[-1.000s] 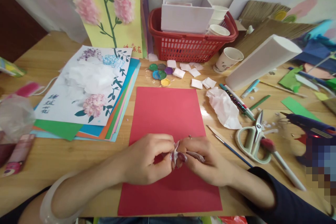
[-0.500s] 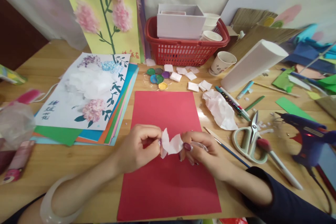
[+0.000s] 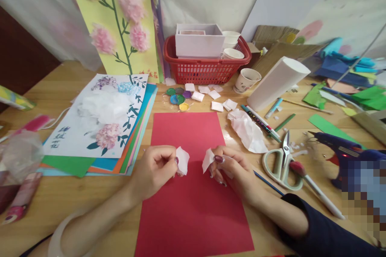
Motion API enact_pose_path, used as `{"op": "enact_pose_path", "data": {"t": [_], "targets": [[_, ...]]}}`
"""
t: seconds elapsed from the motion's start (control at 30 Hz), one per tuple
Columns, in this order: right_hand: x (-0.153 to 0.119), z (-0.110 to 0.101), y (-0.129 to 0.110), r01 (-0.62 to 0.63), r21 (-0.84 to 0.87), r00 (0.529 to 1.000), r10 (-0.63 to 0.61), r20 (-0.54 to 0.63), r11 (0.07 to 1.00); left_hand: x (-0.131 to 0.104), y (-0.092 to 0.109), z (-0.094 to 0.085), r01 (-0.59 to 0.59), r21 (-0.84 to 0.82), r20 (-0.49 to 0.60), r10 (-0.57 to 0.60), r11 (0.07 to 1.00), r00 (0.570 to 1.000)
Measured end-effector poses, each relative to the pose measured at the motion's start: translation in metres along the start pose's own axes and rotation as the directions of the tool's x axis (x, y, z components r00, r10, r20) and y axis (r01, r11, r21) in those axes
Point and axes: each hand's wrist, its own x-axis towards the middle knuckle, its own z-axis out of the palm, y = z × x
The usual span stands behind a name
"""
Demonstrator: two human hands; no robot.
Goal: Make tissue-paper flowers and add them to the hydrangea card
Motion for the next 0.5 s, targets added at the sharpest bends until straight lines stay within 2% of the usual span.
{"op": "enact_pose_path", "data": {"t": [0.13,0.2,0.3,0.5], "targets": [[-0.003,0.004,-0.002,-0.077,-0.075,0.982,0.088,0.167,0.994,-0.003,0.004,0.007,-0.044,0.134,-0.003,0.045,0.990,0.999],[-0.004,0.006,-0.003,-0.125,-0.067,0.967,0.136,0.217,0.990,-0.004,0.005,0.010,-0.032,0.088,-0.004,0.033,0.996,0.999],[-0.006,0.007,-0.003,-0.141,-0.060,0.960,0.151,0.236,0.988,-0.006,0.006,0.014,0.003,0.010,0.026,-0.003,1.000,1.000],[-0.006,0.005,-0.003,-0.050,-0.054,0.980,0.060,0.191,0.997,-0.007,0.002,0.013,-0.043,0.332,-0.066,0.069,0.942,0.995]]}}
